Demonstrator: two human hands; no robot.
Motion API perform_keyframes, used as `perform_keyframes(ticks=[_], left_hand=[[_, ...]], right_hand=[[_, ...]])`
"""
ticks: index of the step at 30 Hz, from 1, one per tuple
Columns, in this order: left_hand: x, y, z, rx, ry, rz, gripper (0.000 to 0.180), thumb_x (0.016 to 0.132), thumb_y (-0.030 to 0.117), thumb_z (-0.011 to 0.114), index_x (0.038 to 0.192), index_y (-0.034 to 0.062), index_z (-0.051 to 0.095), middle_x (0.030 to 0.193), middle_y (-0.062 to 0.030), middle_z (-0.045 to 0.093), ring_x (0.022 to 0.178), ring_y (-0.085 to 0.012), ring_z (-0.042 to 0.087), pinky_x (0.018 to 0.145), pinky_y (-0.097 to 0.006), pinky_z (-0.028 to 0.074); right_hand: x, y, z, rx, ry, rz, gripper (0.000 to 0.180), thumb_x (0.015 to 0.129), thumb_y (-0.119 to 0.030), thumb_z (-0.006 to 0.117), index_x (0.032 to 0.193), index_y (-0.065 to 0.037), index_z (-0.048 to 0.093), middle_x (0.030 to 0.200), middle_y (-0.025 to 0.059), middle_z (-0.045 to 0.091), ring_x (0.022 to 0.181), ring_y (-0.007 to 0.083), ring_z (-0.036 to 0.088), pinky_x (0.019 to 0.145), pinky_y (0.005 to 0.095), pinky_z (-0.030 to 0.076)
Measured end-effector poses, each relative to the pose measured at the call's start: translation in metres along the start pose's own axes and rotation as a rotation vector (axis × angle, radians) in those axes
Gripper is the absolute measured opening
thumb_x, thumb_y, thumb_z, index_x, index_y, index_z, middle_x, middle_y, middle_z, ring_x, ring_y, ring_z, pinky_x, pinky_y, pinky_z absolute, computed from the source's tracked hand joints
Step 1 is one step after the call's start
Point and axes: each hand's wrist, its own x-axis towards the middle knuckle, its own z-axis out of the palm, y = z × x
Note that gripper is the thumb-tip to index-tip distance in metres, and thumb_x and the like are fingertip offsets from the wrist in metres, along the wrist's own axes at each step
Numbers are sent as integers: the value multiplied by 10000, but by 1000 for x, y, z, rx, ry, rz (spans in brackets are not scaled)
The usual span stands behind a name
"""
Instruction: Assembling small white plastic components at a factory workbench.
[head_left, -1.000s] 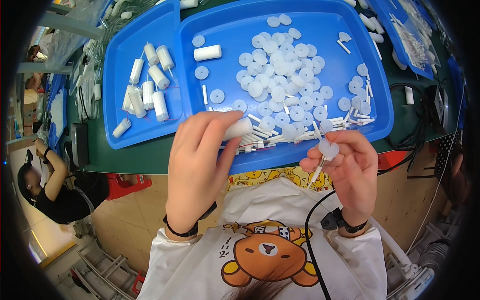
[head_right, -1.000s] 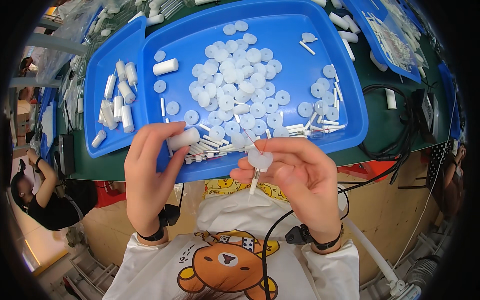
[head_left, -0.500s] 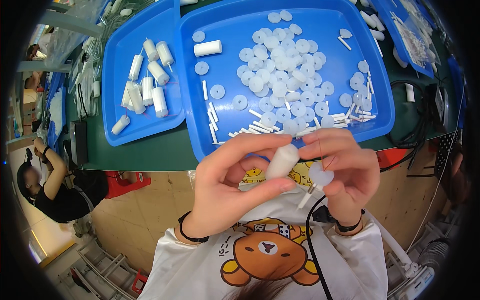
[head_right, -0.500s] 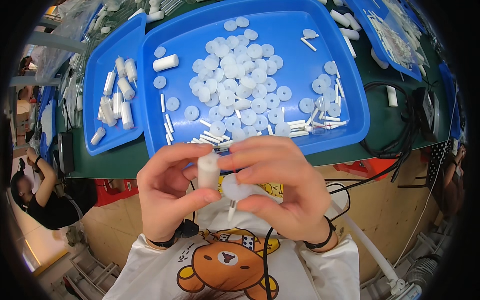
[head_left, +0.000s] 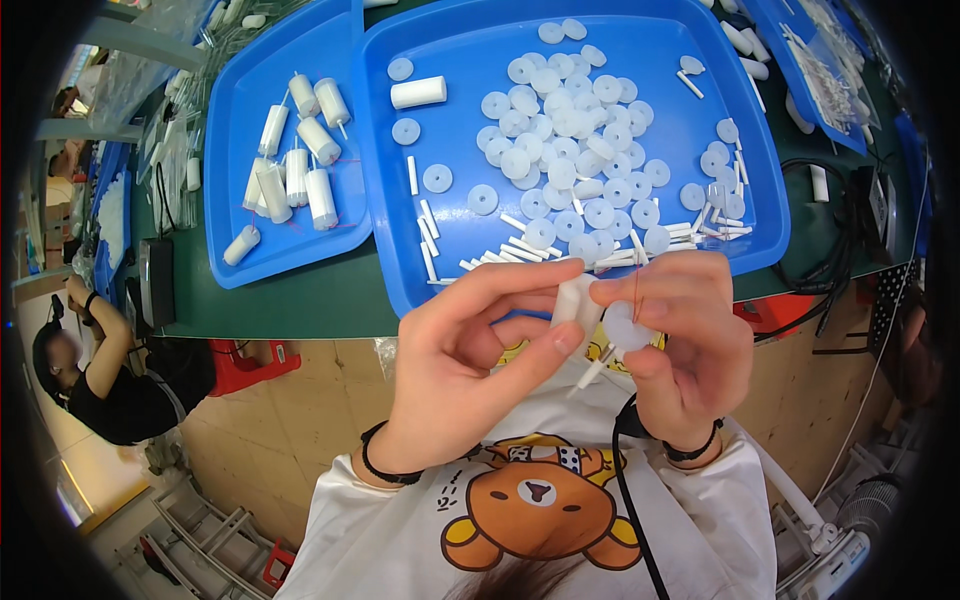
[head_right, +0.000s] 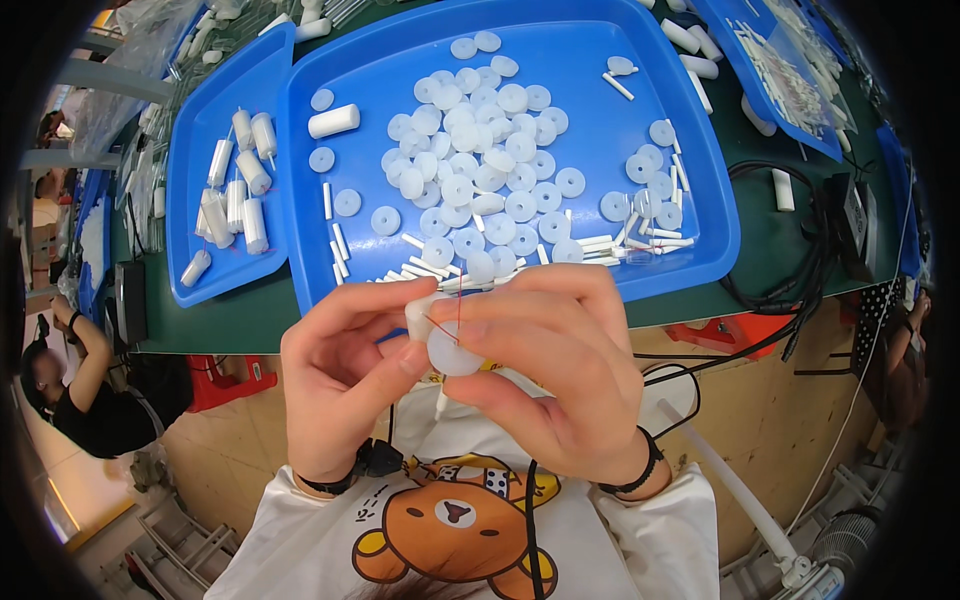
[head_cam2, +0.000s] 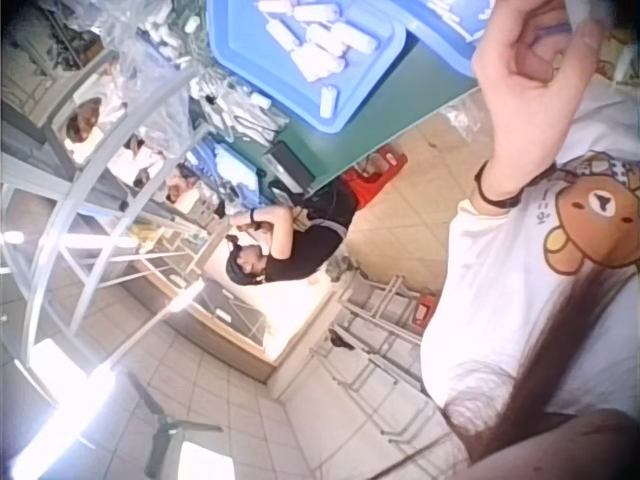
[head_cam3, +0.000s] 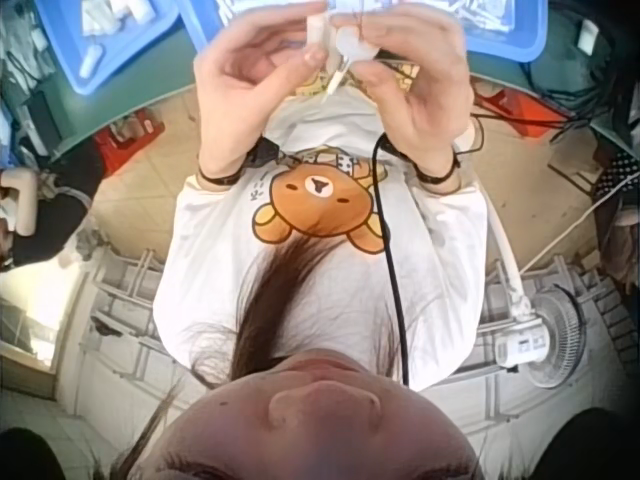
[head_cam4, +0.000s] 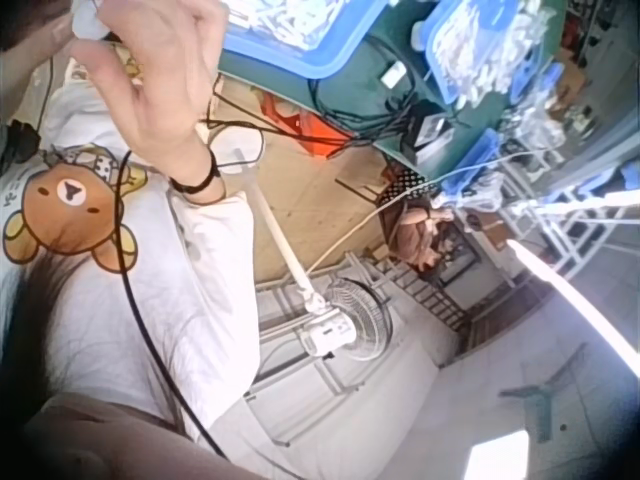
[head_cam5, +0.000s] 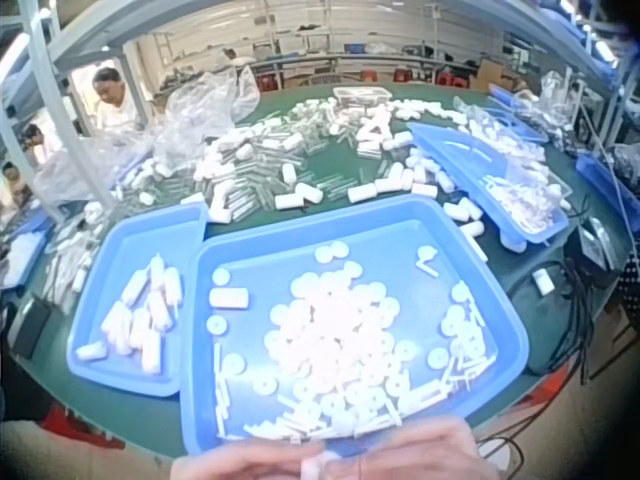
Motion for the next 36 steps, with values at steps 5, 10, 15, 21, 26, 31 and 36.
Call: perform_keyframes(ticks=[5,10,15,21,26,31,36], left_hand=[[1,0,4,-14,-14,-19,350,823,-107,595,1167,-99,530,1117,-138,574,1005,-179,591,829,-276,525],[-3,-8,10,85,8,32,367,812,-95,607,1171,-87,527,1112,-140,575,992,-164,594,794,-260,526],[0,-8,16,187,93,135,304,785,-82,632,1069,-83,523,1049,-151,599,939,-157,616,771,-253,527],[2,-10,11,209,84,186,250,764,-71,657,958,-52,500,973,-159,630,869,-156,638,780,-259,527],[2,-10,12,348,39,272,252,763,-41,689,941,-49,512,986,-183,638,883,-166,641,775,-263,525],[2,-18,10,376,32,309,213,771,-27,701,908,-57,540,965,-194,652,862,-186,651,743,-276,522],[0,-20,9,344,-28,254,152,778,-32,688,883,-46,580,966,-190,654,853,-229,655,748,-300,516]], right_hand=[[2,2,6,-66,50,-41,424,669,-91,783,1037,-67,574,919,78,635,769,234,548,664,312,432],[3,8,10,-100,39,19,374,673,-44,770,1001,-53,591,901,93,611,763,225,554,652,303,435],[0,6,12,202,70,186,298,752,42,677,1022,-1,558,959,146,599,852,240,589,750,316,467],[-5,3,10,468,76,348,219,827,95,569,1032,43,513,999,169,598,951,254,609,826,337,482],[-4,5,4,405,36,298,238,824,110,570,1042,41,500,1015,179,596,967,263,610,828,344,483],[-6,1,6,572,132,366,435,776,64,673,1155,50,459,1063,190,596,986,254,608,848,351,481],[-5,-12,-7,483,-119,645,515,788,-45,696,1233,66,462,1115,182,590,1034,221,578,900,326,453]])
